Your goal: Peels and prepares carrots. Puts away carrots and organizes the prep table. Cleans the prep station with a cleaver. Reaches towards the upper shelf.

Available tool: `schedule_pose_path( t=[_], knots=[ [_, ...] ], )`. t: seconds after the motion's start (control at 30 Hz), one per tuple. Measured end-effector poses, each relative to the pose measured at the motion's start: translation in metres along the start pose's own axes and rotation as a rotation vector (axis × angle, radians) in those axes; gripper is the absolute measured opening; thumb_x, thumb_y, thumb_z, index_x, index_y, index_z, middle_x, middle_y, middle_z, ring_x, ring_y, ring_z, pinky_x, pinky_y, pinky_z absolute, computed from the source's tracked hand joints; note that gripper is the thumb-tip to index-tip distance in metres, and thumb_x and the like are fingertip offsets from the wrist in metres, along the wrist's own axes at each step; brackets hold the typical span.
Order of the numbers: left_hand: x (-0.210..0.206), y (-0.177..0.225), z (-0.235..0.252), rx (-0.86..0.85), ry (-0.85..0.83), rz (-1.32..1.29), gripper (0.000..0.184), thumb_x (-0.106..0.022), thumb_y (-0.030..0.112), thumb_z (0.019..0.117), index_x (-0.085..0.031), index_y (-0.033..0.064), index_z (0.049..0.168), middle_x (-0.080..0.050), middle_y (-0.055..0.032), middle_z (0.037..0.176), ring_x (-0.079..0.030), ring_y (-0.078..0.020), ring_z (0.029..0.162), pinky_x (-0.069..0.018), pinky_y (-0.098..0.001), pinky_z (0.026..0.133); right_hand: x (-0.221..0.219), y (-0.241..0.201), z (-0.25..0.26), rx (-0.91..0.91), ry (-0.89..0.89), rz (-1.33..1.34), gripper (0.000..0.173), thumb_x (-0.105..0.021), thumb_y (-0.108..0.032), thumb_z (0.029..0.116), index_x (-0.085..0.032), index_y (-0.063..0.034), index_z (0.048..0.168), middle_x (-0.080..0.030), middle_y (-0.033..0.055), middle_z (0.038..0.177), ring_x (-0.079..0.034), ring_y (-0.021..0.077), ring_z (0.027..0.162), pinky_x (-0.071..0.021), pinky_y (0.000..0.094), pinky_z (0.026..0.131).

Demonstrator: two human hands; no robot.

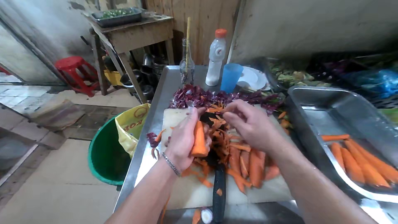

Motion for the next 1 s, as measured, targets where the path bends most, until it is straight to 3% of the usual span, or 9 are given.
schedule_pose_path(
  t=[0.1, 0.27, 0.4, 0.5, 0.57, 0.67, 0.73, 0.87, 1.0],
  knots=[
    [0.011, 0.004, 0.005, -0.076, 0.164, 0.041, 0.043, -0.033, 0.042, 0.1122, -0.054, 0.0158, 0.138, -0.056, -0.0018, 0.078, -0.057, -0.0118, 0.059, -0.0526, -0.0256, 0.055, 0.003, -0.008, -0.006, -0.168, -0.078, 0.162, 0.036, -0.04, -0.043, 0.11, -0.064, -0.0157, 0.109, -0.059, -0.0012, 0.068, -0.052, 0.0104, 0.05, -0.0455, 0.0278, 0.044],
    [0.014, 0.01, 0.007, -0.303, 0.35, 0.003, 0.037, -0.032, 0.035, 0.1133, -0.056, 0.0137, 0.131, -0.057, 0.0009, 0.078, -0.059, -0.0093, 0.061, -0.0549, -0.0245, 0.058, -0.019, -0.043, -0.023, -0.168, -0.177, -0.025, 0.048, -0.065, -0.065, 0.0912, -0.068, -0.0199, 0.107, -0.061, -0.0035, 0.07, -0.058, 0.011, 0.057, -0.0508, 0.0357, 0.052],
    [0.007, 0.011, 0.006, -0.472, 0.339, -0.041, 0.04, -0.026, 0.035, 0.1136, -0.052, 0.0132, 0.133, -0.057, 0.0022, 0.077, -0.059, -0.0083, 0.06, -0.0561, -0.0246, 0.058, -0.033, -0.054, -0.027, -0.155, -0.218, -0.029, 0.041, -0.068, -0.063, 0.0906, -0.067, -0.0228, 0.099, -0.062, -0.0081, 0.07, -0.061, 0.0066, 0.061, -0.0516, 0.0317, 0.054],
    [0.0, 0.0, 0.002, -0.328, 0.255, 0.09, 0.051, -0.02, 0.049, 0.1112, -0.046, 0.0215, 0.147, -0.067, 0.0003, 0.109, -0.066, -0.0115, 0.088, -0.0567, -0.0324, 0.078, -0.026, -0.049, -0.023, -0.144, -0.103, 0.03, 0.029, -0.07, -0.049, 0.0947, -0.07, -0.0209, 0.101, -0.065, -0.0075, 0.075, -0.062, 0.0068, 0.066, -0.0533, 0.033, 0.06],
    [-0.006, -0.011, -0.001, -0.192, 0.213, 0.103, 0.053, -0.032, 0.063, 0.1058, -0.052, 0.027, 0.14, -0.067, 0.0001, 0.112, -0.065, -0.0152, 0.098, -0.0556, -0.04, 0.084, -0.017, -0.045, -0.021, -0.103, 0.023, -0.013, 0.029, -0.066, -0.049, 0.0962, -0.068, -0.0208, 0.103, -0.064, -0.0069, 0.075, -0.063, 0.0078, 0.065, -0.0533, 0.0342, 0.057],
    [-0.012, -0.012, -0.003, -0.094, 0.195, 0.008, 0.041, -0.049, 0.054, 0.1046, -0.058, 0.0257, 0.133, -0.069, -0.0002, 0.105, -0.068, -0.0137, 0.092, -0.0576, -0.0348, 0.08, -0.015, -0.041, -0.021, -0.046, 0.103, -0.068, 0.029, -0.065, -0.049, 0.0961, -0.066, -0.0213, 0.102, -0.063, -0.0084, 0.071, -0.061, 0.0061, 0.061, -0.0524, 0.0316, 0.053],
    [-0.012, -0.01, -0.004, -0.046, 0.188, -0.073, 0.034, -0.05, 0.044, 0.1063, -0.061, 0.0201, 0.127, -0.071, -0.0014, 0.104, -0.07, -0.013, 0.089, -0.0595, -0.0323, 0.077, -0.018, -0.041, -0.021, -0.002, 0.081, -0.097, 0.028, -0.066, -0.048, 0.0959, -0.065, -0.0204, 0.101, -0.061, -0.0086, 0.068, -0.059, 0.0063, 0.058, -0.0506, 0.0314, 0.051],
    [-0.002, -0.005, 0.002, -0.072, 0.155, -0.119, 0.039, -0.048, 0.045, 0.107, -0.066, 0.0129, 0.118, -0.07, -0.003, 0.098, -0.069, -0.0139, 0.086, -0.0588, -0.0325, 0.078, -0.014, -0.042, -0.019, 0.024, -0.004, -0.029, 0.027, -0.06, -0.048, 0.1012, -0.066, -0.0217, 0.105, -0.064, -0.0089, 0.072, -0.062, 0.0052, 0.062, -0.0526, 0.0312, 0.054],
    [0.002, 0.0, 0.005, -0.117, 0.117, -0.127, 0.043, -0.037, 0.048, 0.1098, -0.064, 0.014, 0.115, -0.061, 0.0009, 0.081, -0.056, -0.0071, 0.06, -0.0504, -0.0212, 0.055, 0.001, -0.039, -0.017, 0.023, 0.024, -0.094, 0.063, -0.026, -0.07, 0.1027, -0.062, -0.0194, 0.114, -0.054, -0.0056, 0.067, -0.055, 0.0111, 0.057, -0.0455, 0.0358, 0.048]
  ],
)
Point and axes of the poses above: each hand's wrist, its own z-axis towards the middle knuckle, its own x-axis out of the back of the hand, y = z × x, the point moved 6 cm from there along z, towards the middle knuckle
